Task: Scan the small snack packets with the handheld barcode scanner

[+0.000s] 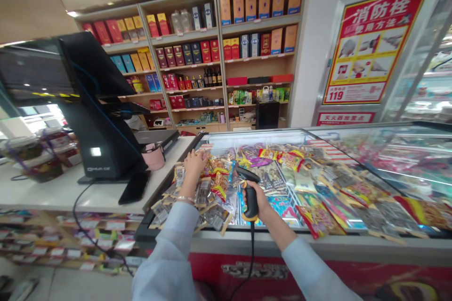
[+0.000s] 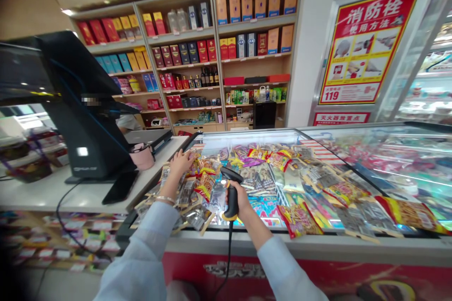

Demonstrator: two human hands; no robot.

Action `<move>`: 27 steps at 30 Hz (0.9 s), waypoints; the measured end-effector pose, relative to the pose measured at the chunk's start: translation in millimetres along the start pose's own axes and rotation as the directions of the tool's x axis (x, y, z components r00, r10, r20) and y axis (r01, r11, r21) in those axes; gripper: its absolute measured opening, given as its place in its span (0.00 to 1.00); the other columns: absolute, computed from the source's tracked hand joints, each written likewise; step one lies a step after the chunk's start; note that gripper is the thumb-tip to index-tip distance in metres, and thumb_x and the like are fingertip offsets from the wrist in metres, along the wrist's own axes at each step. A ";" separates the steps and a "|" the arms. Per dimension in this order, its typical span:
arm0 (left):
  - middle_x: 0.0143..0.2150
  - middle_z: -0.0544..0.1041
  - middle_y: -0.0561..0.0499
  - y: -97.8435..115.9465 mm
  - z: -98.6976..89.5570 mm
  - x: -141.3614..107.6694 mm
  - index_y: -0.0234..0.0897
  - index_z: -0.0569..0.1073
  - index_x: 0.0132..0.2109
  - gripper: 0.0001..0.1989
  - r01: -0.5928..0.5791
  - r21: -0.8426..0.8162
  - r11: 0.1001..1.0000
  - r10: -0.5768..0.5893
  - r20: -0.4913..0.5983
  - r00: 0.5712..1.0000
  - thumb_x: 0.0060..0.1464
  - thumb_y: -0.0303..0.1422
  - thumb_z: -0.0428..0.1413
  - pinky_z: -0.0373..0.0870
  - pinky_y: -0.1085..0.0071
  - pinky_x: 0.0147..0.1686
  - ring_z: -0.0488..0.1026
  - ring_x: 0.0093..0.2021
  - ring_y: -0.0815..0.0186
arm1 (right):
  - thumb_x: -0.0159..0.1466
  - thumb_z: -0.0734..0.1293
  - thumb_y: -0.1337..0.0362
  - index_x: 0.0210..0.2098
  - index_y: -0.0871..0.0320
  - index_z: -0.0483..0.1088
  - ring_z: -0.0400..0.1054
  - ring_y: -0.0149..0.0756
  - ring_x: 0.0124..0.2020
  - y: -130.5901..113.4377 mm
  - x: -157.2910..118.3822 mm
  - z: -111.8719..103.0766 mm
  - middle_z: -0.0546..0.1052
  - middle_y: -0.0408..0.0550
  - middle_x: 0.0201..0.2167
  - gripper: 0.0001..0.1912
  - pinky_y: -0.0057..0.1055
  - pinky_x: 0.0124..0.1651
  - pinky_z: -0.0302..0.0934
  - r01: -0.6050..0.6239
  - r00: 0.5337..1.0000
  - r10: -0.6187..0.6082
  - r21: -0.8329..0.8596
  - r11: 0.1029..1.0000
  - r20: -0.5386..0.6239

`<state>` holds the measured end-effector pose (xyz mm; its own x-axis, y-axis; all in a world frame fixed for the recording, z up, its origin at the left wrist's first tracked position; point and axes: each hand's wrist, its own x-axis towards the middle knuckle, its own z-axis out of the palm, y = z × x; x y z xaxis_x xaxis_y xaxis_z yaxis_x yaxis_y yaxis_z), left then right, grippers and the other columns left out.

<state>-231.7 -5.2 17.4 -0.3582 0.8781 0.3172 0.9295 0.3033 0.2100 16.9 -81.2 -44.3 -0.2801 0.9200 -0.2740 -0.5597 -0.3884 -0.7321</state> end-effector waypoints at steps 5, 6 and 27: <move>0.68 0.57 0.39 2.3 1.6 -4.2 0.40 0.66 0.61 0.26 -0.084 0.065 0.994 0.085 -0.012 0.996 0.59 0.45 0.45 0.50 0.47 0.62 0.52 0.67 0.48 | 0.58 0.64 0.59 0.23 0.60 0.67 0.61 0.27 0.11 3.3 -0.1 -1.4 0.69 0.42 0.13 0.12 0.22 0.14 0.58 0.006 1.000 -0.006 -0.041 0.999 0.007; 0.68 0.57 0.40 2.2 2.1 -5.3 0.40 0.66 0.61 0.25 -0.108 0.077 0.991 0.109 -0.017 0.994 0.59 0.43 0.46 0.49 0.46 0.62 0.51 0.68 0.48 | 0.58 0.64 0.59 0.23 0.60 0.67 0.61 0.27 0.11 4.1 0.3 -2.2 0.69 0.42 0.13 0.12 0.22 0.14 0.58 0.004 1.000 -0.004 -0.047 0.999 0.011; 0.62 0.66 0.40 -22.9 2.4 -48.9 0.36 0.67 0.57 0.21 -0.258 -0.144 0.955 0.214 -0.266 0.940 0.57 0.37 0.51 0.57 0.52 0.61 0.59 0.64 0.52 | 0.55 0.67 0.58 0.24 0.59 0.67 0.62 0.28 0.12 7.0 2.1 -5.8 0.69 0.42 0.14 0.10 0.23 0.15 0.58 0.032 0.998 -0.031 -0.024 0.999 0.050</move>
<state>-235.2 -54.2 -5.1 -0.1609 0.7921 0.5888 0.9677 0.0094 0.2518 17.0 -81.7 -53.6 -0.3010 0.9280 -0.2195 -0.5497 -0.3569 -0.7552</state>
